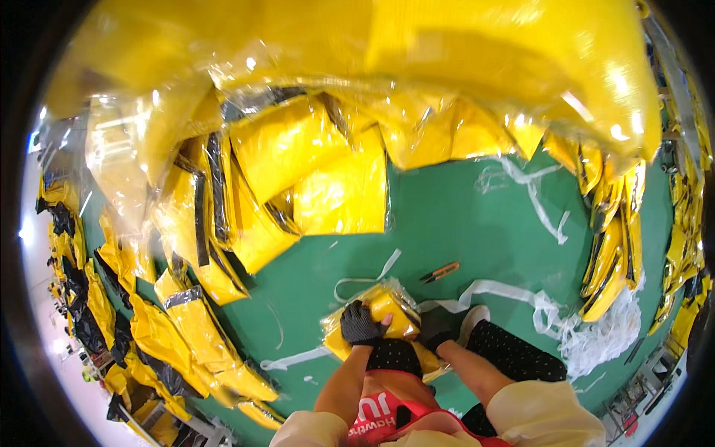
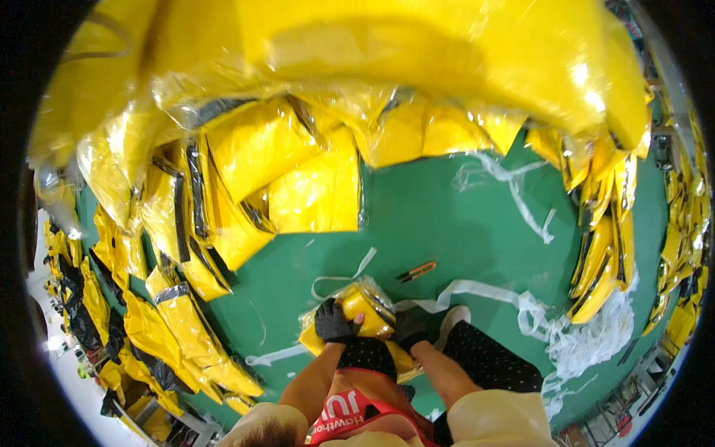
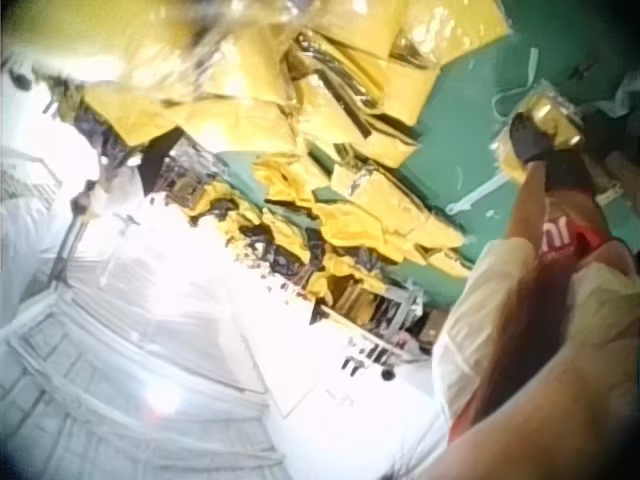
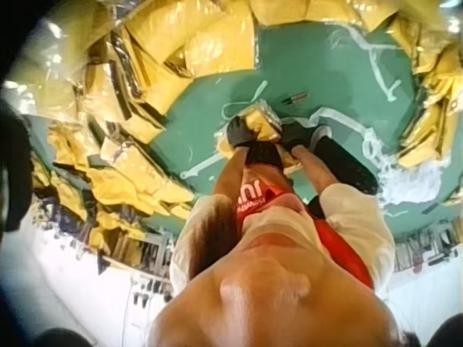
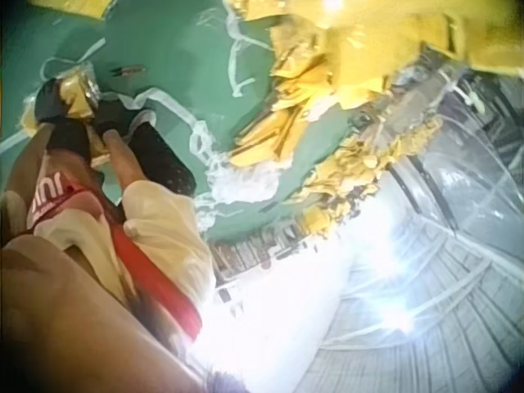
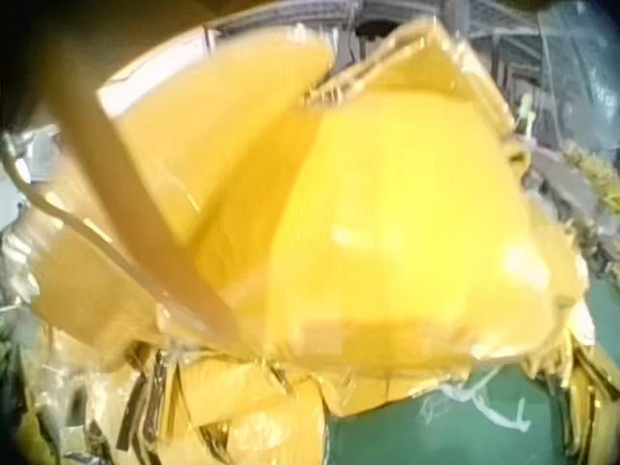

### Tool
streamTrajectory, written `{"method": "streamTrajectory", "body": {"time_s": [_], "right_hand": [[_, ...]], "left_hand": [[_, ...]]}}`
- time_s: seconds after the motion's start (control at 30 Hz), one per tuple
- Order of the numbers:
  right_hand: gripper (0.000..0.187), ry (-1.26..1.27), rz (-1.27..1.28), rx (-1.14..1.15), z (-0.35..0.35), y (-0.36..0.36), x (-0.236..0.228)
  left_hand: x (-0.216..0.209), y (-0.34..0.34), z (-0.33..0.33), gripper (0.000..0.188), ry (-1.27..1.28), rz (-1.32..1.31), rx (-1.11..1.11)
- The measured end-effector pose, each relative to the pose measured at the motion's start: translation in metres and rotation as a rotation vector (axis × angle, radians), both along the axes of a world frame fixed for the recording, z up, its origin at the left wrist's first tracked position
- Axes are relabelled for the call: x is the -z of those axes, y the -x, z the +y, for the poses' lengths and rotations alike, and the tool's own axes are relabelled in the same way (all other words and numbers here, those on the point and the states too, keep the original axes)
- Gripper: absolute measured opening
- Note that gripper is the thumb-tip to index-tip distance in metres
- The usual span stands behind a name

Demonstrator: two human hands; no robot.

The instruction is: The person gathers yellow padded envelopes on a green table, stacks them, and secures the stack with white plastic straps. They use scissors to cut the straps and place the finished bundles aside.

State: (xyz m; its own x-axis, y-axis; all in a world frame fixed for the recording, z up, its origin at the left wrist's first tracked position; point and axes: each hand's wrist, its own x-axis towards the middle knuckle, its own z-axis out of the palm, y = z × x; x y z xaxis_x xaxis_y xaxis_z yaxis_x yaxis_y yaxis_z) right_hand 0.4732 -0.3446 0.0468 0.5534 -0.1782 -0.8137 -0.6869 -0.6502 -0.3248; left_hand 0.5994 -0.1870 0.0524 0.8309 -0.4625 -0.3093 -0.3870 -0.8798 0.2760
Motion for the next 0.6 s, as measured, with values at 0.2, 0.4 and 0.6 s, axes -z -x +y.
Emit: {"method": "streamTrajectory", "body": {"time_s": [0.2,0.4,0.6], "right_hand": [[0.063,0.076,0.245,-0.332,-0.022,-0.027,-0.015],[0.052,-0.645,-1.079,0.939,-0.195,-0.180,-0.249],[0.055,-1.279,-0.956,1.532,-0.237,-0.261,-0.323]], "left_hand": [[-0.043,-0.018,-0.015,0.059,0.080,0.065,0.017],[-0.164,-0.220,0.003,0.045,1.181,0.289,-0.745],[-0.403,-0.359,-0.178,0.067,1.854,1.341,-0.526]]}}
